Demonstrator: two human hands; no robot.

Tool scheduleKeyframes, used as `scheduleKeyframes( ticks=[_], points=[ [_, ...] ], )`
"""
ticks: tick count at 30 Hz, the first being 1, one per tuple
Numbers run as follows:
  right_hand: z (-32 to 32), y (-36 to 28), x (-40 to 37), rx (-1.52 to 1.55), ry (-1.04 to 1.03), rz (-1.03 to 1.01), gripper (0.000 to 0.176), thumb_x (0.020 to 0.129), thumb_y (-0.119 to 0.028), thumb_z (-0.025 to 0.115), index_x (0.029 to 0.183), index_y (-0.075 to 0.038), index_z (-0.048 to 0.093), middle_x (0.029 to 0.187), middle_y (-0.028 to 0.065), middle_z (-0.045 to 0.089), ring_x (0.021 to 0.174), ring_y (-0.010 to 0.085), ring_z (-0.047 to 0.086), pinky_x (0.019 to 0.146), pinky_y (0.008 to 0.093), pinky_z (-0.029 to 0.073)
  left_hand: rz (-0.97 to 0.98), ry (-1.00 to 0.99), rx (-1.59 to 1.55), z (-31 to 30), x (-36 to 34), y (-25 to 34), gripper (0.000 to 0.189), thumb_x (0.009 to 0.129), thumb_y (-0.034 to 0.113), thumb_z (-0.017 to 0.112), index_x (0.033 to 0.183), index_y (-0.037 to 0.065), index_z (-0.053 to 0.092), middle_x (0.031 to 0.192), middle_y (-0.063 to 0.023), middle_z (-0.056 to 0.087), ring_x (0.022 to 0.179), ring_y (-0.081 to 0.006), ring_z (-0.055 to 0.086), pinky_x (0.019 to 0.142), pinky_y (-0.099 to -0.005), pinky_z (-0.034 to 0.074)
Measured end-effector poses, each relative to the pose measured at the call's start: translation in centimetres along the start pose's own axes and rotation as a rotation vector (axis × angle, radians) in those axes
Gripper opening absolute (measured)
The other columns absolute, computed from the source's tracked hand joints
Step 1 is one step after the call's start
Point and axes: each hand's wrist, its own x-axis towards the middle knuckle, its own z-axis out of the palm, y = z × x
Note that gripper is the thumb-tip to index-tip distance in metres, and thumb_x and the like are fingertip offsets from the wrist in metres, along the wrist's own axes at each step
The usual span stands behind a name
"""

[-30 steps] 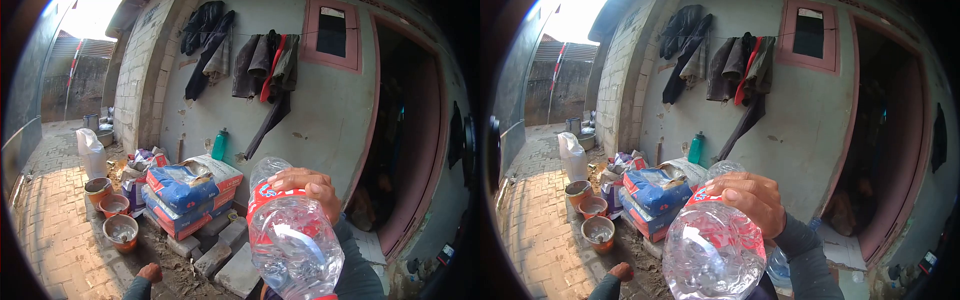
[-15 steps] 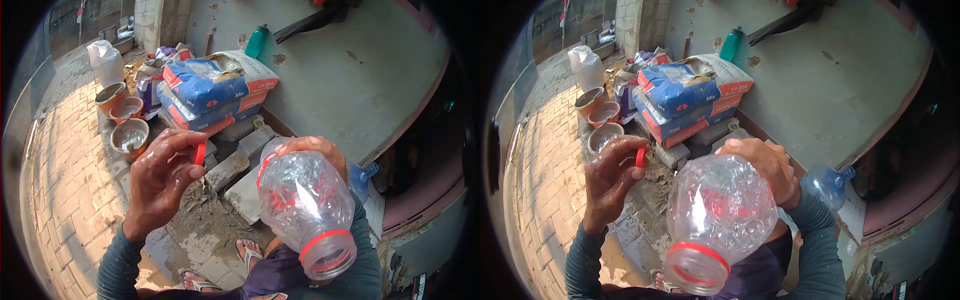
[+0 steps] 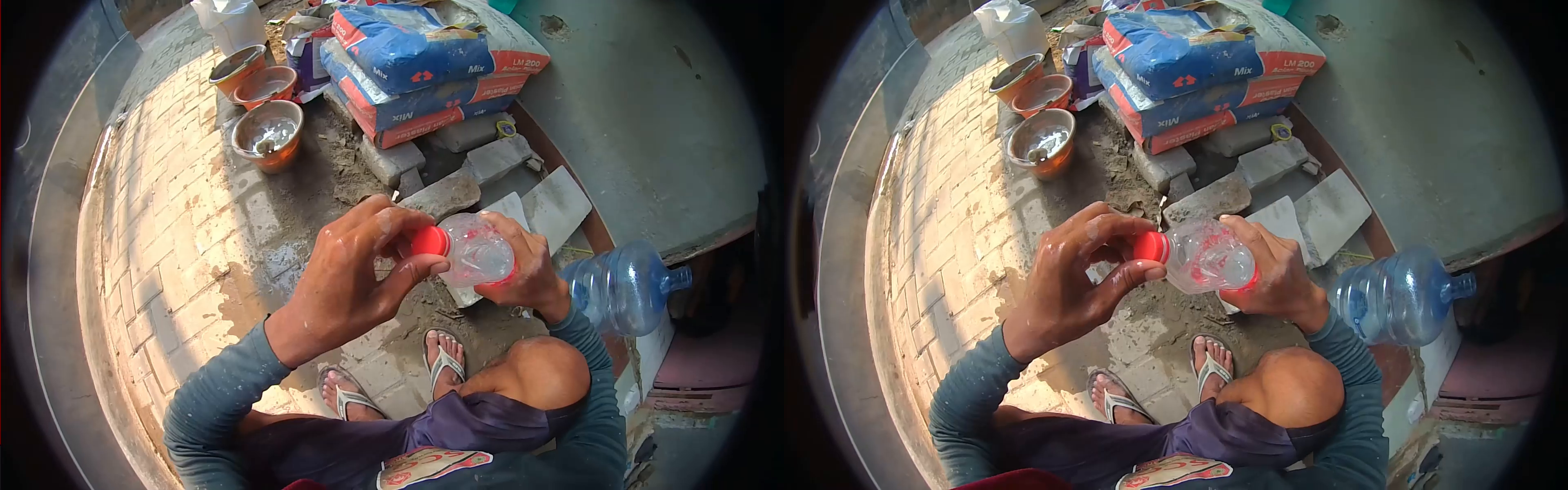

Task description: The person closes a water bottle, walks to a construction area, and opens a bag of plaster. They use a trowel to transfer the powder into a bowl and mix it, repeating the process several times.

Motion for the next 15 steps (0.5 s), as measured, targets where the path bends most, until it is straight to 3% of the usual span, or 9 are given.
scheduleKeyframes(
  ticks=[2,4,6,8,12,14,15],
  points=[
    [0.7,0.2,-1.1,-0.019,-0.003,0.045,0.080,0.055,-0.011,0.083,0.126,0.005,0.052,0.108,0.0212,0.065,0.087,0.0346,0.069,0.072,0.0368,0.058,-0.058,-0.007,0.027,0.8,0.1,-0.2,0.032,0.083,0.018,0.079,0.102,-0.003,0.065,0.087,-0.0132,0.066,0.073,-0.0181,0.067,0.068,-0.0309,0.056],
    [1.1,0.2,-2.1,-0.009,-0.091,0.100,0.080,0.056,-0.013,0.082,0.128,0.004,0.051,0.108,0.0196,0.065,0.086,0.0340,0.069,0.072,0.0359,0.058,-0.442,-0.117,0.152,1.2,0.4,0.0,0.031,0.084,0.022,0.078,0.097,-0.003,0.065,0.081,-0.0123,0.067,0.070,-0.0159,0.067,0.065,-0.0296,0.054],
    [1.8,0.4,-3.3,-0.011,-0.121,0.157,0.080,0.058,-0.014,0.082,0.128,0.004,0.050,0.108,0.0192,0.065,0.087,0.0336,0.069,0.072,0.0360,0.057,-0.473,-0.159,0.139,2.1,0.1,-1.3,0.027,0.086,0.019,0.076,0.096,-0.004,0.065,0.079,-0.0120,0.067,0.072,-0.0152,0.067,0.065,-0.0298,0.053],
    [2.2,0.5,-4.2,0.104,-0.121,0.195,0.081,0.057,-0.014,0.083,0.129,0.004,0.050,0.109,0.0195,0.065,0.090,0.0339,0.068,0.074,0.0364,0.057,-0.266,-0.113,-0.016,2.7,-0.1,-2.6,0.027,0.084,0.017,0.077,0.097,-0.004,0.064,0.084,-0.0127,0.067,0.072,-0.0164,0.067,0.066,-0.0322,0.054],
    [2.9,0.7,-6.2,0.264,-0.114,0.182,0.084,0.056,-0.015,0.085,0.130,0.005,0.050,0.111,0.0201,0.065,0.094,0.0337,0.069,0.081,0.0354,0.057,0.114,-0.158,0.074,3.4,0.4,-3.3,0.035,0.073,0.008,0.080,0.104,0.002,0.065,0.098,-0.0134,0.067,0.084,-0.0282,0.068,0.072,-0.0367,0.055],
    [3.0,0.3,-6.9,0.373,-0.148,0.251,0.085,0.056,-0.015,0.085,0.130,0.005,0.050,0.112,0.0198,0.065,0.095,0.0324,0.069,0.083,0.0351,0.056,0.043,-0.237,0.058,3.2,0.5,-2.9,0.039,0.070,0.004,0.080,0.106,0.004,0.066,0.099,-0.0127,0.067,0.089,-0.0321,0.067,0.075,-0.0375,0.054],
    [3.1,0.2,-7.2,0.483,-0.181,0.302,0.085,0.056,-0.015,0.086,0.130,0.005,0.050,0.113,0.0196,0.065,0.097,0.0310,0.069,0.084,0.0348,0.056,0.105,-0.254,0.081,3.3,0.6,-3.0,0.039,0.069,0.002,0.078,0.106,0.005,0.066,0.099,-0.0122,0.067,0.090,-0.0317,0.067,0.075,-0.0380,0.054]
  ],
)
